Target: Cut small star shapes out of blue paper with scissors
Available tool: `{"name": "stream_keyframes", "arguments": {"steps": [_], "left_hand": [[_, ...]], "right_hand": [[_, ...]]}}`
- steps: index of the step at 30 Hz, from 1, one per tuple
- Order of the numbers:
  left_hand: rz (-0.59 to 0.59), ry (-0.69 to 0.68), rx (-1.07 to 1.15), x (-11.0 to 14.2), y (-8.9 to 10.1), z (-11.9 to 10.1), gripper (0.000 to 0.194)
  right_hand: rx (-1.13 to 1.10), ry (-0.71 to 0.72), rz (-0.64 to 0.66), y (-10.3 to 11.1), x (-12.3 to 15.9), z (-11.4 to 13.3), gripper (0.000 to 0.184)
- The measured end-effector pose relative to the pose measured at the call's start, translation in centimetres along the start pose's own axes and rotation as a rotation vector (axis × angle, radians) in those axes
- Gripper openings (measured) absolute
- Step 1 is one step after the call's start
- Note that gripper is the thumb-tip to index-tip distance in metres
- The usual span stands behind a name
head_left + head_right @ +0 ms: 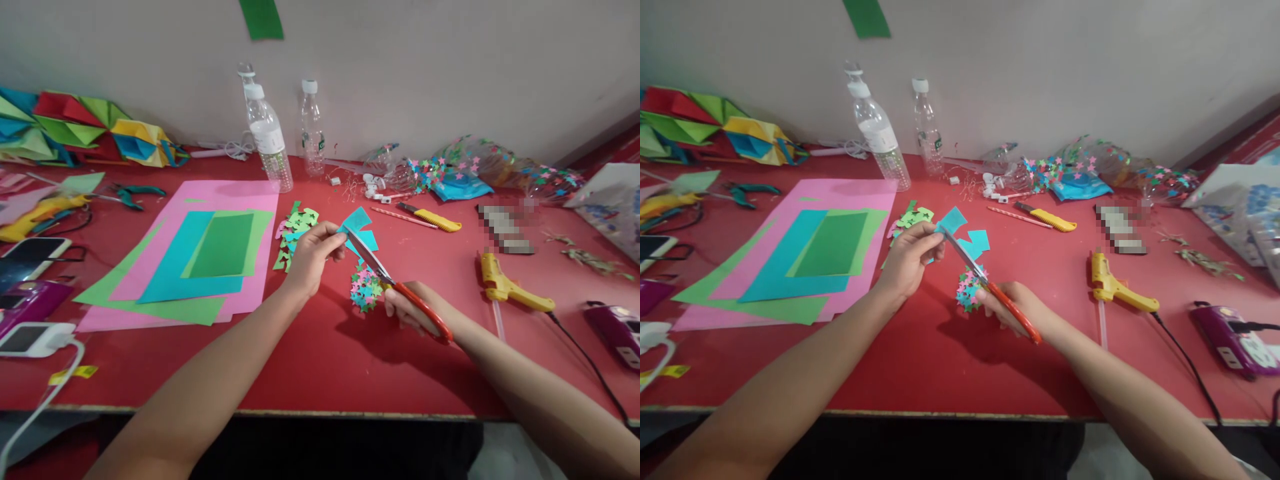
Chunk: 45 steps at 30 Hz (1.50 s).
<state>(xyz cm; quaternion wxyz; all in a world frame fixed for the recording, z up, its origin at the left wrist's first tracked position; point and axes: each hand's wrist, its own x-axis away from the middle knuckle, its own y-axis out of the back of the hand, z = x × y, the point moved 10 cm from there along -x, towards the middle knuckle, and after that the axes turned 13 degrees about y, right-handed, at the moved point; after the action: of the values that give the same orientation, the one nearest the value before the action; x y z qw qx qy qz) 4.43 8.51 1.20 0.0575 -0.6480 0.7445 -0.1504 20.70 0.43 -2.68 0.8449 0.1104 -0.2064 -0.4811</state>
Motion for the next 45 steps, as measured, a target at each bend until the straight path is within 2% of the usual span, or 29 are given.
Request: {"name": "stream_keyframes", "arguments": {"steps": [7, 21, 38, 45], "left_hand": [[0.038, 0.004, -0.002, -0.2, -0.1, -0.1, 0.011], [0.005, 0.030, -0.001, 0.1, -0.4, 0.4, 0.014], [0.017, 0.008, -0.012, 0.0, -0.3, 0.0, 0.013], [-0.052, 0.004, 0.044, -0.3, 1.0, -0.2, 0.009]], "right_hand": [[0.036, 0.035, 0.036, 0.1, 0.1, 0.5, 0.057], [0.001, -0.062, -0.043, 0.0, 0.1, -0.3, 0.055], [-0.043, -0.080, -0.094, 0.5, 0.2, -0.5, 0.055], [-0.013, -0.072, -0.098, 0.9, 0.2, -0.3, 0.053]]}}
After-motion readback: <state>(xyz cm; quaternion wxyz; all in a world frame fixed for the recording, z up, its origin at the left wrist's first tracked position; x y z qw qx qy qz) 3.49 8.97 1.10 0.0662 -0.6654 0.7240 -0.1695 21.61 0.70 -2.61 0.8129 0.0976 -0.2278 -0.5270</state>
